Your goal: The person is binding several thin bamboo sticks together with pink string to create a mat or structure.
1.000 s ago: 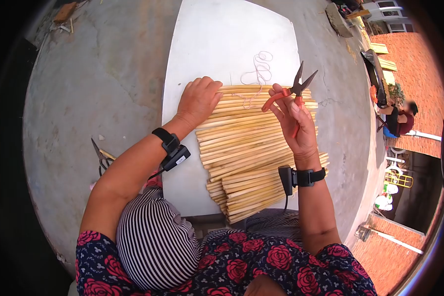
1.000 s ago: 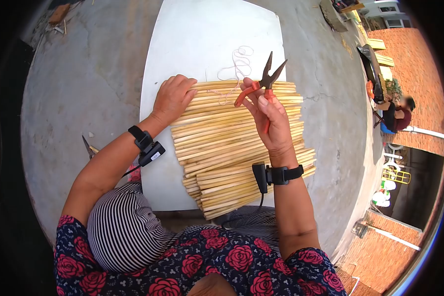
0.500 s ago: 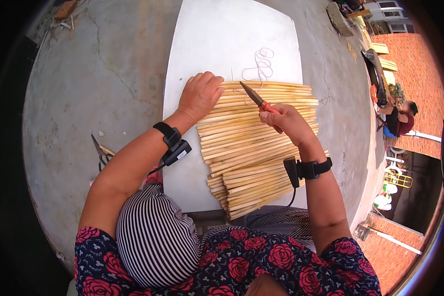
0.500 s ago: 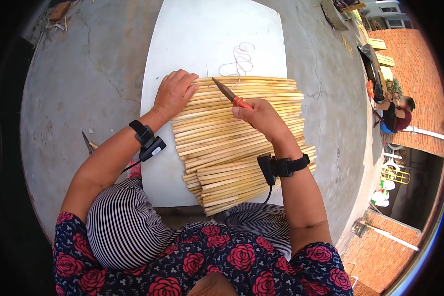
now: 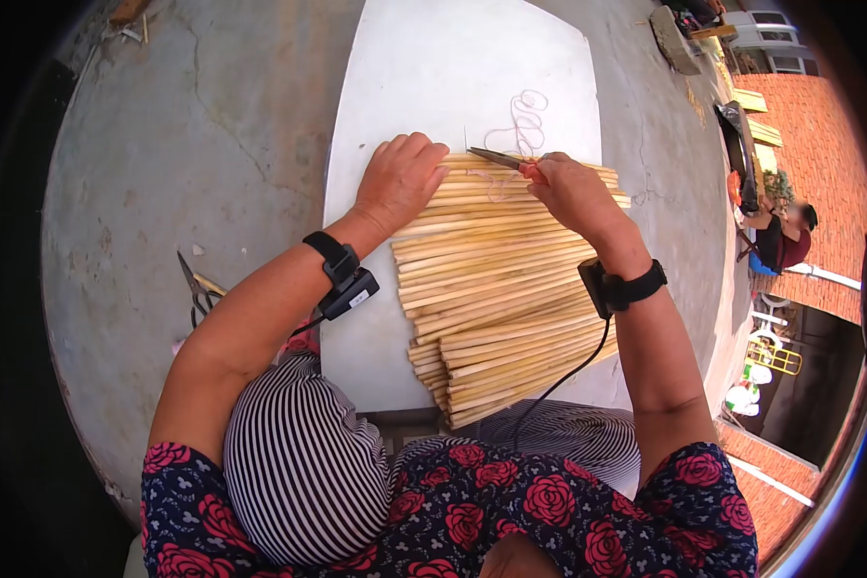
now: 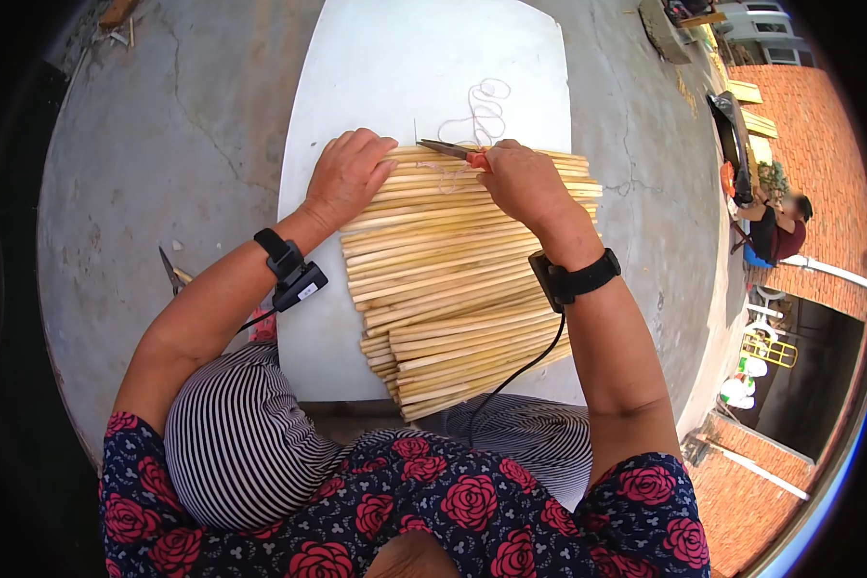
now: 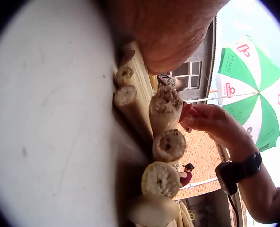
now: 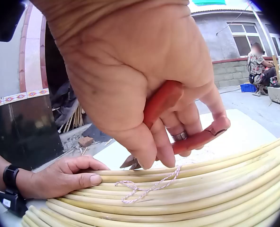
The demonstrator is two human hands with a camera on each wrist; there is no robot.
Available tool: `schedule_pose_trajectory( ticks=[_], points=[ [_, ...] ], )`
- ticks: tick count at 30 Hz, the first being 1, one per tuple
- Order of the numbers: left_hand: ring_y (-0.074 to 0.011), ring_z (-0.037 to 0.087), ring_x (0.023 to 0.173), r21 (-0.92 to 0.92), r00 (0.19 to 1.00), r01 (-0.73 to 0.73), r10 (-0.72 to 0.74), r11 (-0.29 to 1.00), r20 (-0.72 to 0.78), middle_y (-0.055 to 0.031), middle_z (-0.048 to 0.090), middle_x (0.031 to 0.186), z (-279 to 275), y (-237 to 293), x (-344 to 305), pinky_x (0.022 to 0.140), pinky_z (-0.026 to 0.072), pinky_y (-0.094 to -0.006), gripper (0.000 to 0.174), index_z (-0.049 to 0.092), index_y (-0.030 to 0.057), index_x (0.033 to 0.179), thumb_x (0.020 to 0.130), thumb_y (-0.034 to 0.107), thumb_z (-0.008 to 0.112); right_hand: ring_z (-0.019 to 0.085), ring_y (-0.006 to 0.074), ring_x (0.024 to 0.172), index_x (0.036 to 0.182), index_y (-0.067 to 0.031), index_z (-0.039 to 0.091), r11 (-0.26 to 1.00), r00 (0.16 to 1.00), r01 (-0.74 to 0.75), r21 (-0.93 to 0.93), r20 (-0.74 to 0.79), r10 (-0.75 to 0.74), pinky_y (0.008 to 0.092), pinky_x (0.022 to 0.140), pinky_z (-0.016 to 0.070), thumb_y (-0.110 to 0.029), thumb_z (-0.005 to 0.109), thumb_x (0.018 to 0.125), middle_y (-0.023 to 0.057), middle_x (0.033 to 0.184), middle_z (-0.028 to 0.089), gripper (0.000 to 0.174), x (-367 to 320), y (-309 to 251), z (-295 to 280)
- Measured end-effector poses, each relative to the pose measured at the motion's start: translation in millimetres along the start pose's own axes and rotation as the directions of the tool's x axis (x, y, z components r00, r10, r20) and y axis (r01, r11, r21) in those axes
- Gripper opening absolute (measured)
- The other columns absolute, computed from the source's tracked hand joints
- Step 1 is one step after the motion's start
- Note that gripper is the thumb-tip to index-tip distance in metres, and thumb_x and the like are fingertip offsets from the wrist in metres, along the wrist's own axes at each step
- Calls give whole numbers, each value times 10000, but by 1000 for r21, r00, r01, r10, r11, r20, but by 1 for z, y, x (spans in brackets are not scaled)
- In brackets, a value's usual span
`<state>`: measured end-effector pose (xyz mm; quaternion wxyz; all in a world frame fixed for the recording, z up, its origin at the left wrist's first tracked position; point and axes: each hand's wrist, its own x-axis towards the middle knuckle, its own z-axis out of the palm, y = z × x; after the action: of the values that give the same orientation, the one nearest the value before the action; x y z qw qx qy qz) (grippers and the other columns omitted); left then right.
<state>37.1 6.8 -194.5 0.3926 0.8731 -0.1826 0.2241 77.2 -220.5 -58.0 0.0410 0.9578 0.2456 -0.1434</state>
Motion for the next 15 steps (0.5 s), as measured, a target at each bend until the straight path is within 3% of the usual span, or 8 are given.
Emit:
schedule_pose_trajectory(
  ticks=[4, 7, 8, 11, 15],
  points=[
    [-254, 559, 886, 14, 1000, -4, 4, 1000, 1, -60, 564, 919, 0, 0, 0, 786, 454, -385, 241, 621, 86, 1052, 825, 145, 679, 620, 339, 913, 980, -13, 646, 998, 994, 9, -70, 108, -2, 393, 818, 502, -169, 614, 896, 165, 1005, 632, 180, 12, -1, -14],
    [-253, 560, 888, 13, 1000, 3, -3, 1000, 11, -59, 564, 923, 0, 0, 0, 786, 453, -386, 246, 620, 88, 1055, 823, 144, 680, 619, 325, 930, 1015, -27, 654, 989, 981, 146, -30, 132, -141, 380, 829, 499, -165, 616, 894, 147, 1002, 636, 187, 21, -3, -26],
    [-253, 560, 889, 12, 1000, 5, -5, 1000, 15, -58, 564, 924, 0, 1, 0, 787, 454, -385, 247, 621, 89, 1056, 823, 143, 681, 599, 307, 962, 985, -37, 680, 991, 983, 123, -49, 144, -114, 384, 845, 493, -239, 560, 920, 133, 976, 644, 244, 23, -2, -27],
    [-251, 560, 891, 16, 1000, 11, -11, 1000, 20, -57, 565, 927, -1, 1, 0, 790, 455, -384, 251, 621, 91, 1059, 821, 142, 681, 617, 309, 871, 952, -41, 686, 990, 979, 142, -17, 151, -137, 383, 789, 499, -313, 590, 914, 132, 888, 663, 291, 24, -1, -32],
    [-250, 559, 891, 17, 1000, 11, -11, 1000, 21, -55, 565, 924, -2, 3, 1, 793, 458, -381, 253, 627, 95, 1063, 821, 140, 681, 613, 294, 709, 909, -38, 698, 998, 956, -25, 49, 295, 9, 389, 691, 492, -414, 631, 895, 141, 748, 669, 382, 33, -9, -42]
  ],
)
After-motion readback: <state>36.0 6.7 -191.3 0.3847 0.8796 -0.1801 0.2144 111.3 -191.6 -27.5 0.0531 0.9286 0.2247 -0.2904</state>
